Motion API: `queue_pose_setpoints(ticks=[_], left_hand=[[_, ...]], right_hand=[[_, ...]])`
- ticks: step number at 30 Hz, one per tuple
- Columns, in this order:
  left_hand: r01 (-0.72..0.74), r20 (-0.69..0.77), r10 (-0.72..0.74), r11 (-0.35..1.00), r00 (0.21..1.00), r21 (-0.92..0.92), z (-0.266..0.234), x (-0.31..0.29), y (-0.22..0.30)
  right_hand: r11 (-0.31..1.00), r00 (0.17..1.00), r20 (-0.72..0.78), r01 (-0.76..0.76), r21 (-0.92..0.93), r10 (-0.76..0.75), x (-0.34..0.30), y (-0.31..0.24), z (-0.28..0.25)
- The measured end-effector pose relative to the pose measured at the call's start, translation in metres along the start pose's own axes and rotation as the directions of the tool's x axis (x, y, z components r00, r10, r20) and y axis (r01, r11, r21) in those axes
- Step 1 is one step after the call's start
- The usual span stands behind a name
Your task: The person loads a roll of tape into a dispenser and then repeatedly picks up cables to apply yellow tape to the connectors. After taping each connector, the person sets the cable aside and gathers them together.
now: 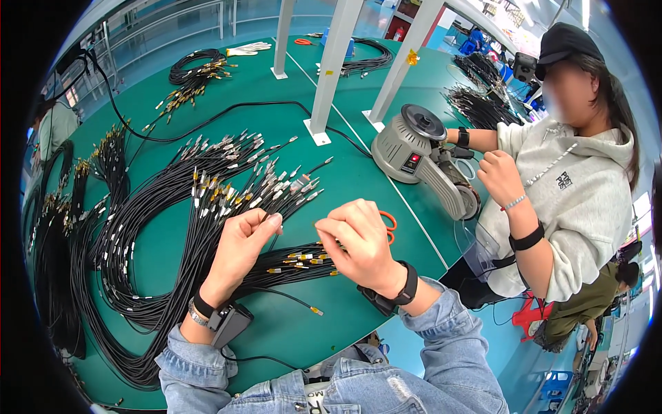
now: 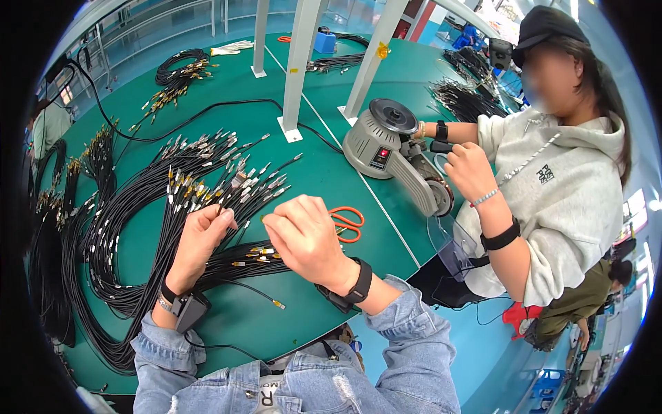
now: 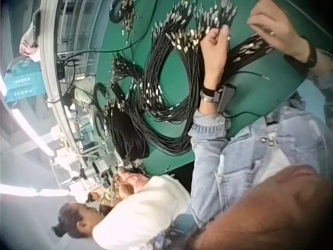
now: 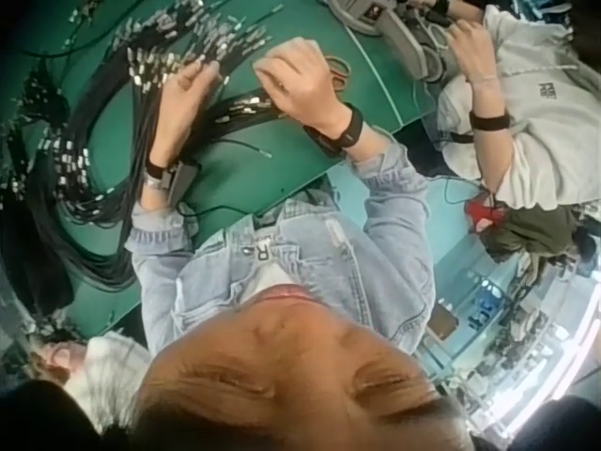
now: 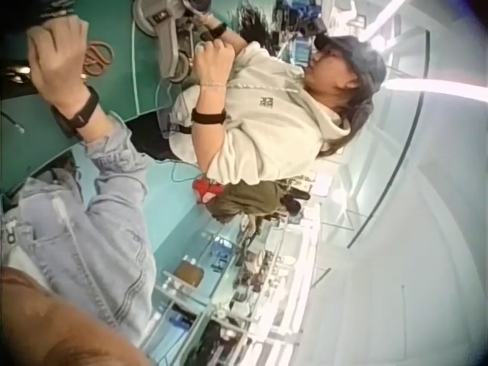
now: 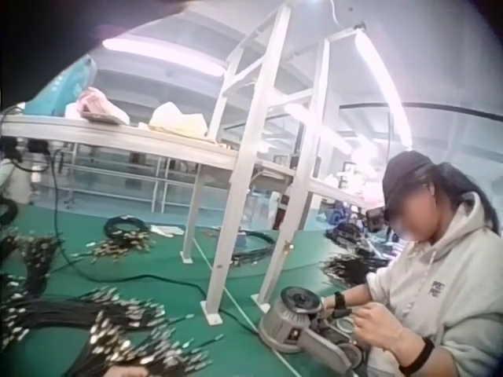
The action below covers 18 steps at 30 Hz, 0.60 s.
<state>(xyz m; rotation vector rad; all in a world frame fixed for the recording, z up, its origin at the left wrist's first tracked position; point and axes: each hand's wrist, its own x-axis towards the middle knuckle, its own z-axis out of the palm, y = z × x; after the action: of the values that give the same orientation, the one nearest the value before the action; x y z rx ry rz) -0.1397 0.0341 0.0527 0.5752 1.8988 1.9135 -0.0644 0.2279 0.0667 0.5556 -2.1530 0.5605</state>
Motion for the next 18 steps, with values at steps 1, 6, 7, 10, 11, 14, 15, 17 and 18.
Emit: queue_pose_setpoints(ticks=[1, 6, 7, 10, 11, 14, 15, 17, 18], left_hand=[[0.018, 0.019, -0.018, 1.0, 1.0, 0.006, -0.001, -0.001, 0.002], [0.043, 0.076, -0.041, 0.999, 0.996, -0.028, 0.003, -0.001, 0.007], [0.046, 0.069, -0.044, 0.999, 0.997, -0.027, 0.002, -0.002, 0.007], [0.018, 0.068, -0.019, 1.0, 0.997, 0.011, -0.001, -0.002, 0.003], [0.021, 0.056, -0.022, 1.0, 0.998, 0.011, -0.001, -0.002, 0.002], [-0.028, 0.033, 0.026, 0.997, 0.999, 0.066, 0.0, 0.001, 0.001], [-0.024, 0.011, 0.023, 0.997, 1.0, 0.069, 0.0, 0.0, 0.002], [0.015, 0.042, -0.017, 0.999, 0.999, 0.051, 0.0, -0.001, 0.005], [0.033, 0.064, -0.036, 0.999, 0.997, 0.041, 0.0, -0.001, 0.006]], right_hand=[[1.0, 1.0, 0.012, 0.011, -0.016, -0.011, -0.003, -0.003, 0.0], [0.997, 0.998, 0.011, 0.06, -0.05, -0.06, -0.009, -0.006, 0.004], [0.997, 0.998, 0.012, 0.061, -0.043, -0.061, -0.009, -0.007, 0.005], [0.992, 0.995, 0.001, 0.099, -0.078, -0.099, -0.008, -0.01, 0.008], [0.992, 0.995, 0.003, 0.104, -0.066, -0.104, -0.009, -0.01, 0.008], [0.984, 0.993, -0.006, 0.115, -0.134, -0.117, -0.012, -0.009, 0.006], [0.985, 0.992, -0.004, 0.126, -0.115, -0.127, -0.014, -0.009, 0.007], [0.975, 0.988, -0.004, 0.148, -0.165, -0.151, -0.017, -0.009, 0.005], [0.968, 0.987, -0.004, 0.157, -0.196, -0.161, -0.018, -0.01, 0.006]])
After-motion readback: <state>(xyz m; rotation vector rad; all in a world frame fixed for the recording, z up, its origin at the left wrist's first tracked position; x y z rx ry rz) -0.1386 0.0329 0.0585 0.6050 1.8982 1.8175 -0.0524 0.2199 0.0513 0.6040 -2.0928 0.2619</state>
